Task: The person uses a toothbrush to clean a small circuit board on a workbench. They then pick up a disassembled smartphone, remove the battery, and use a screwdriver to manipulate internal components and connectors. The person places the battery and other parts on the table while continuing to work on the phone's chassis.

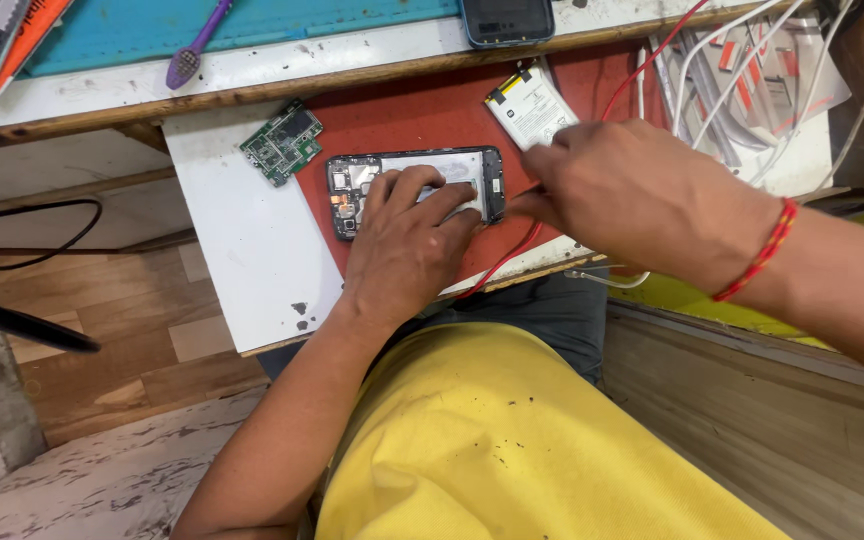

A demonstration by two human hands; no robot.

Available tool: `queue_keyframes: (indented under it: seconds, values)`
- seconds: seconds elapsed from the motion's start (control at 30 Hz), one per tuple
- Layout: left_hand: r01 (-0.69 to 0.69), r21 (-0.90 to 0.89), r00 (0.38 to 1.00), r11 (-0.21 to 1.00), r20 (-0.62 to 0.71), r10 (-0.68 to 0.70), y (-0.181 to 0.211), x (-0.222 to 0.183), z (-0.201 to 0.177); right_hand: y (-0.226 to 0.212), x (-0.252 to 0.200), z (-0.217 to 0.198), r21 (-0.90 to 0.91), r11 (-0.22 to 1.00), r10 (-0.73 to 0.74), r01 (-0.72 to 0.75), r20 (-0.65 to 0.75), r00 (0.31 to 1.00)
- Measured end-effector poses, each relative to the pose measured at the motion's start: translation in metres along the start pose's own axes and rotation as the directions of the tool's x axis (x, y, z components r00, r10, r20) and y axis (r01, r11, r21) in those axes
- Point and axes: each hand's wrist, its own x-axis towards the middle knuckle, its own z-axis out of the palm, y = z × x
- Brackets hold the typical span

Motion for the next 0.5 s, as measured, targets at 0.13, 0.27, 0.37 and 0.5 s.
queue_keyframes:
  seconds: [0.13,0.27,0.37,0.5]
  values:
    - [0.008,-0.020,1.000,1.000,-0.003,-0.008,0.001,0.003,0.000,0.006,-0.001,0.001,0.080,0.992,-0.090,0.098,-0.098,0.991]
    - [0.013,-0.046,1.000,0.999,-0.002,-0.013,0.000,0.003,-0.002,0.007,-0.009,-0.001,0.082,0.980,-0.176,0.182,-0.073,0.982]
    - [0.017,-0.038,1.000,0.999,0.012,-0.017,0.003,0.002,-0.001,0.007,-0.007,0.004,0.118,0.993,0.030,-0.014,-0.131,0.991]
    - [0.000,-0.014,1.000,1.000,-0.015,0.000,0.003,0.005,-0.003,0.008,-0.011,0.002,0.209,0.972,-0.075,0.106,-0.152,0.986]
